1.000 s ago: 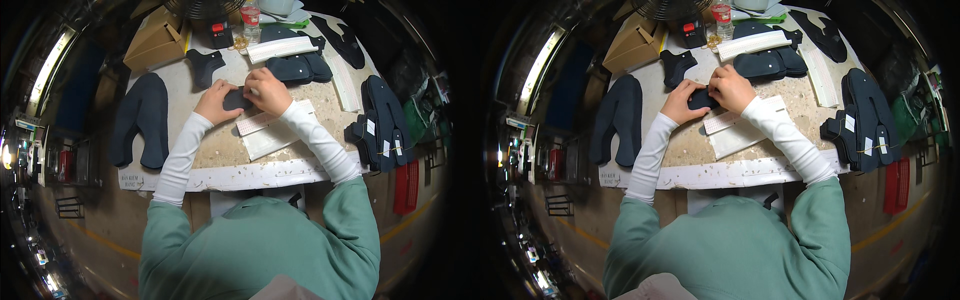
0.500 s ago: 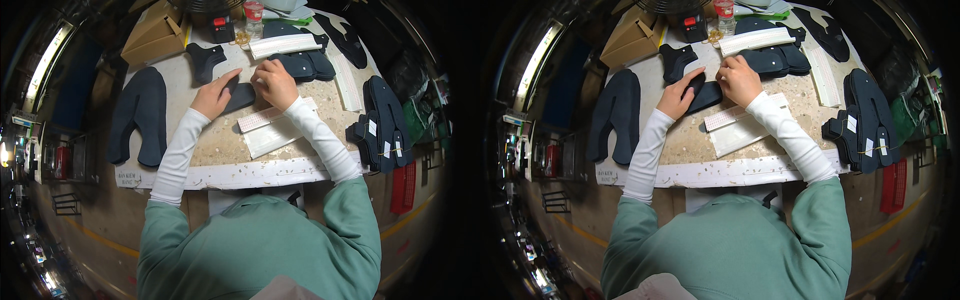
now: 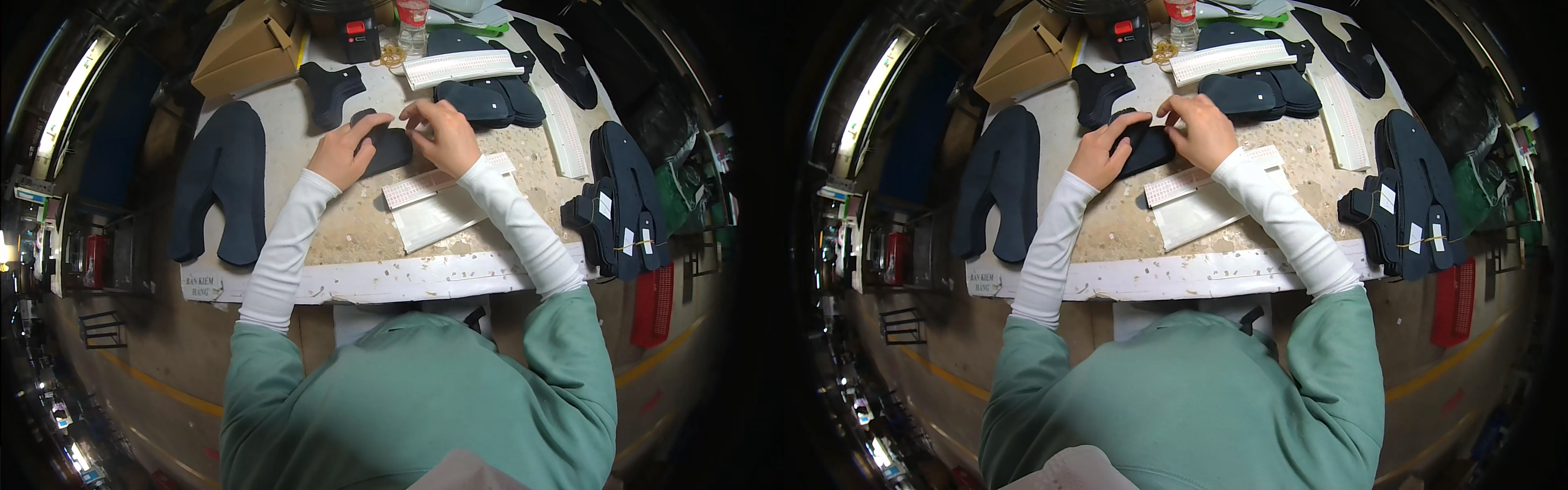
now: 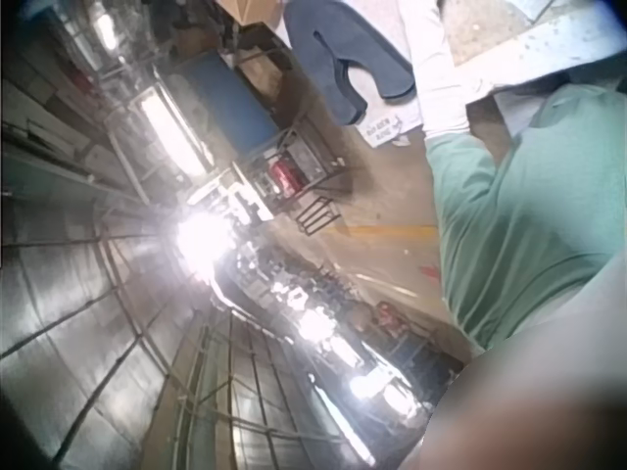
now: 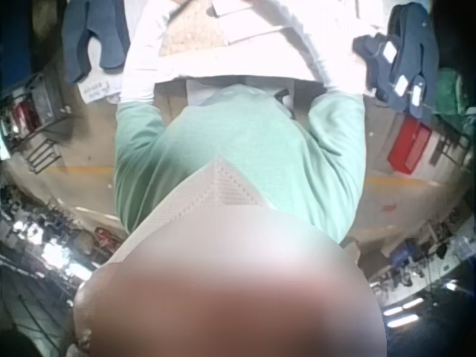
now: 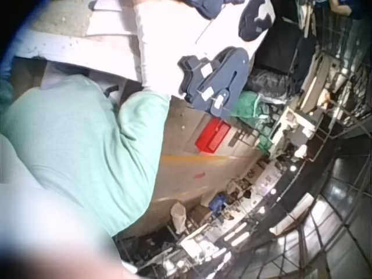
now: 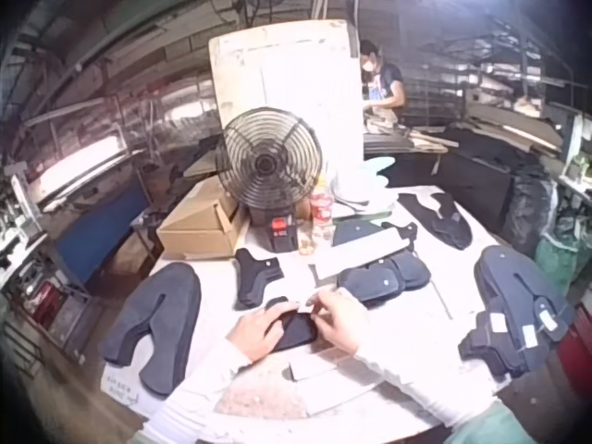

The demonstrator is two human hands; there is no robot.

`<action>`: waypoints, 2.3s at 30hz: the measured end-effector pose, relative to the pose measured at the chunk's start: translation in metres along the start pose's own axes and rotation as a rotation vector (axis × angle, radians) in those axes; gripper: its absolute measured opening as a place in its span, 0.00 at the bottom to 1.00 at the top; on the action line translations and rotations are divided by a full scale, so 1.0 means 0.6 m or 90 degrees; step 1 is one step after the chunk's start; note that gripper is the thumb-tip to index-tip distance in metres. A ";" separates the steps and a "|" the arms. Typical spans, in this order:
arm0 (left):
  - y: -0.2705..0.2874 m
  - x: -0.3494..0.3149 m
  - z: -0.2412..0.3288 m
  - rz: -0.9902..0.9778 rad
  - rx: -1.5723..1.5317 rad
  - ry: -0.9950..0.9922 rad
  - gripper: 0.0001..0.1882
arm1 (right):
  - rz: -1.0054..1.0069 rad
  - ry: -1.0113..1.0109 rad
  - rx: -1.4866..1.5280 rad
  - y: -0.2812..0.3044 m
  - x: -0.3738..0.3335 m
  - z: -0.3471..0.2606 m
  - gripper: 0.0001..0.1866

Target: The person repeatedly picks small white labels from a roll, peels off the backing, and sticks them onto black car mats on a workbench. They handle multiple mats, turning them over and placing labeled mats into a stack.

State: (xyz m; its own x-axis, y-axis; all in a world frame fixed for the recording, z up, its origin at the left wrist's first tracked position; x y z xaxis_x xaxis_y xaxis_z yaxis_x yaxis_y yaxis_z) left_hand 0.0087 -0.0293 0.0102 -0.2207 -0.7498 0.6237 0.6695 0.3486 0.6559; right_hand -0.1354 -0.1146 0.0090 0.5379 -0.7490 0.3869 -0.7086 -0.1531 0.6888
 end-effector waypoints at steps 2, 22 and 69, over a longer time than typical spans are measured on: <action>-0.011 -0.004 -0.006 -0.088 0.061 0.031 0.17 | -0.072 -0.020 0.077 -0.014 -0.005 -0.005 0.16; -0.023 -0.009 -0.004 -0.070 0.082 -0.018 0.20 | -0.018 0.026 -0.048 -0.037 -0.013 -0.002 0.14; -0.022 -0.010 -0.006 -0.021 0.099 -0.020 0.15 | -0.117 -0.002 0.227 -0.021 0.012 -0.006 0.47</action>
State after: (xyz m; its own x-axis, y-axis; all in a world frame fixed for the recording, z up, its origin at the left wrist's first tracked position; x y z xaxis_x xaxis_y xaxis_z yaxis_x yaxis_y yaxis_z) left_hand 0.0037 -0.0313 -0.0034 -0.2644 -0.7453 0.6121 0.5442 0.4087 0.7327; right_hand -0.1210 -0.1156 0.0050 0.6695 -0.6901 0.2749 -0.7150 -0.4983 0.4904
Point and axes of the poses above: each hand's wrist, its own x-axis towards the middle knuckle, its own y-axis out of the back of the hand, z = x × y, the point moved 6 cm from there along x, towards the middle knuckle, and after that the axes turned 14 degrees about -y, right-handed, at the moved point
